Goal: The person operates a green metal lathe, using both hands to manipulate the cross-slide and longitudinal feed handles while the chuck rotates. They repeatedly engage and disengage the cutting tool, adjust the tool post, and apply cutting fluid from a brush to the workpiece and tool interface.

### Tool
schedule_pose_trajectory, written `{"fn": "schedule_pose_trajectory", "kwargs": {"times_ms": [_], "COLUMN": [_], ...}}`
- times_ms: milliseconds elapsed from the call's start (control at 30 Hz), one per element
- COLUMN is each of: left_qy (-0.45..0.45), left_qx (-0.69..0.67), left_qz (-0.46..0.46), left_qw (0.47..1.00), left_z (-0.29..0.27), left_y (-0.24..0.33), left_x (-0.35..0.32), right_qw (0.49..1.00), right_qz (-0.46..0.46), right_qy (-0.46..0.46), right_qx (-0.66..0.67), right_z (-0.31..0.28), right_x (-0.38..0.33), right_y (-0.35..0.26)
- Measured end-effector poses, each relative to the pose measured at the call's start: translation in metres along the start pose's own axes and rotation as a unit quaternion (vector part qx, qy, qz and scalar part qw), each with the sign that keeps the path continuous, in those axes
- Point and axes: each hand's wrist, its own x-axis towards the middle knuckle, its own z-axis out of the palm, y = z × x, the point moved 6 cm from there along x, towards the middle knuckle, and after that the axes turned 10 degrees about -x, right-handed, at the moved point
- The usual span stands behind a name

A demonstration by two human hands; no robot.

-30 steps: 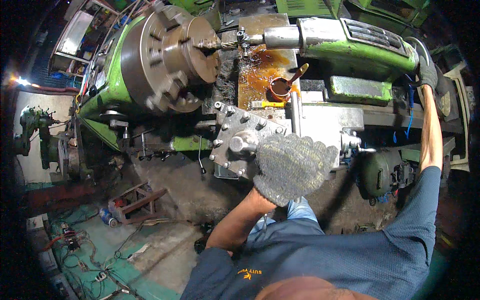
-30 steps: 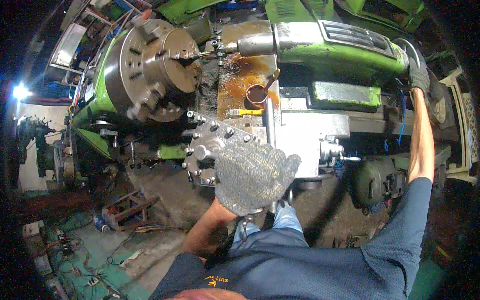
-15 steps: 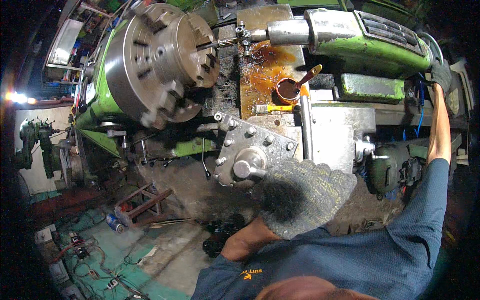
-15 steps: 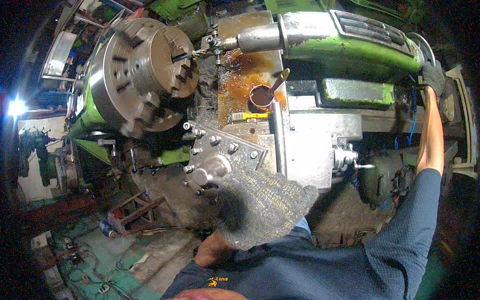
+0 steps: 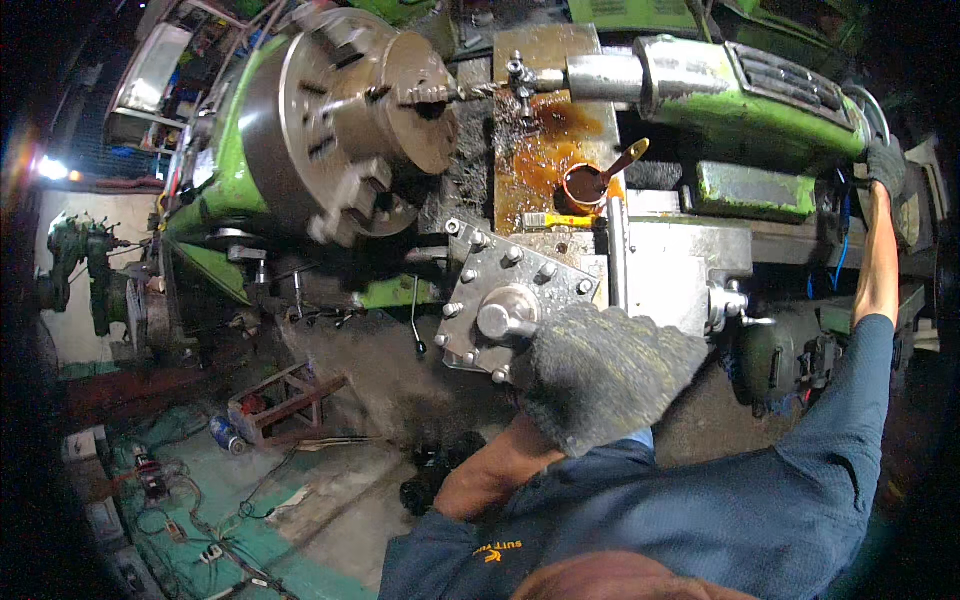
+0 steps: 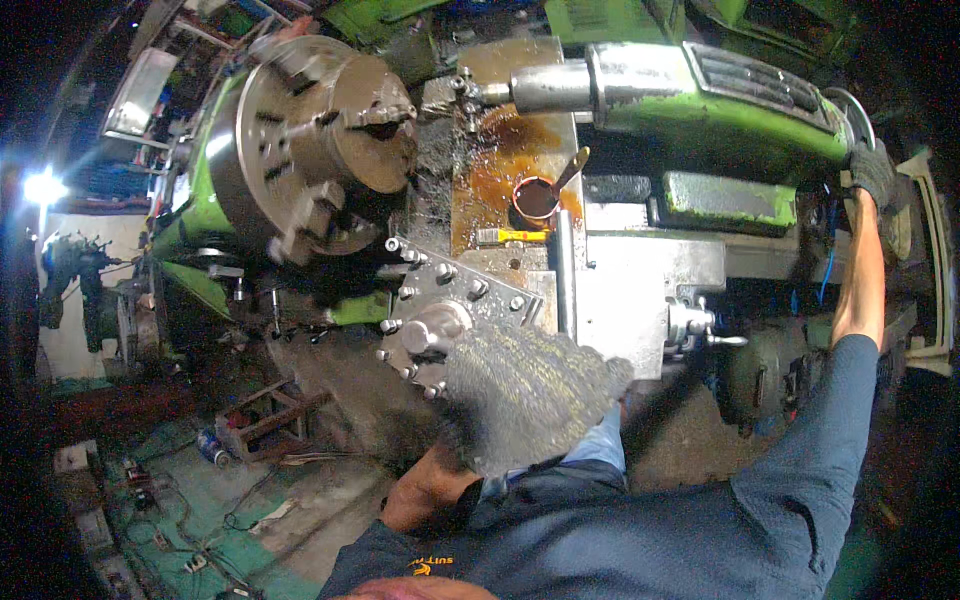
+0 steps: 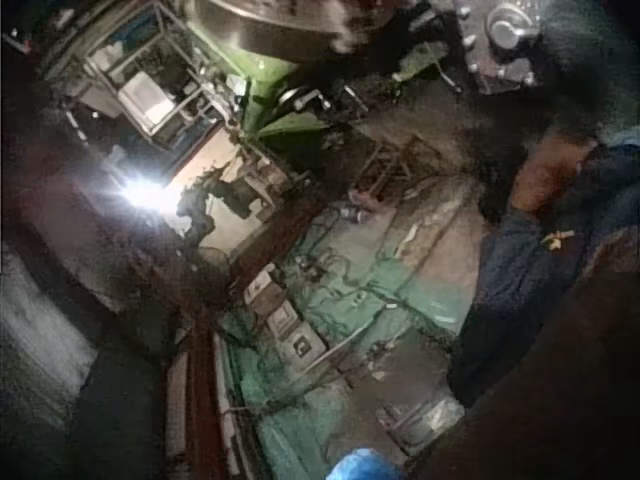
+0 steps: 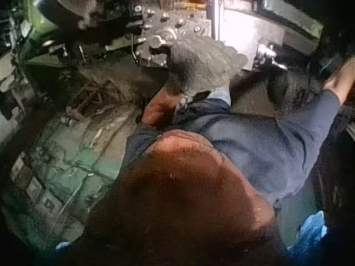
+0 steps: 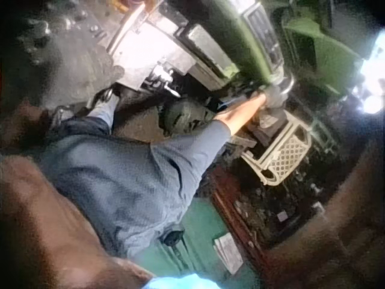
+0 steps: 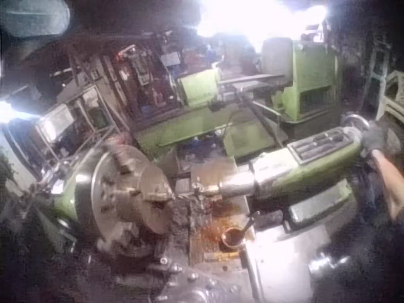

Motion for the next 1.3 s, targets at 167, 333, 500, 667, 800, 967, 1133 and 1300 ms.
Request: {"fn": "schedule_pose_trajectory", "kwargs": {"times_ms": [167,333,500,667,800,967,1133,1300], "left_qy": [0.008,0.063,0.123,0.116,0.194,0.199,0.205,0.253], "left_qx": [0.026,0.101,0.099,0.178,0.133,0.122,0.154,0.2], "left_qz": [-0.006,-0.031,-0.037,-0.088,-0.103,-0.13,-0.196,-0.108], "left_qw": [1.0,0.992,0.987,0.973,0.967,0.964,0.947,0.94], "left_z": [-0.007,-0.007,-0.011,-0.006,-0.012,-0.013,-0.007,-0.008], "left_y": [0.013,0.016,0.02,0.021,0.025,0.015,0.034,0.034], "left_x": [0.016,0.033,0.048,0.044,0.048,0.061,0.049,0.052], "right_qw": [0.999,0.998,0.981,0.842,0.972,0.969,0.918,0.813], "right_qz": [0.028,0.041,-0.101,0.025,-0.047,-0.182,0.035,-0.038], "right_qy": [-0.032,-0.033,0.108,-0.139,-0.196,-0.168,-0.307,-0.196], "right_qx": [0.018,0.03,0.13,0.521,0.117,-0.025,0.249,0.548], "right_z": [-0.004,-0.006,0.037,0.121,0.218,0.275,0.18,0.016], "right_x": [0.003,-0.009,0.022,-0.026,-0.059,-0.094,-0.108,-0.159], "right_y": [-0.018,-0.03,0.057,0.072,0.126,0.134,0.101,0.12]}}
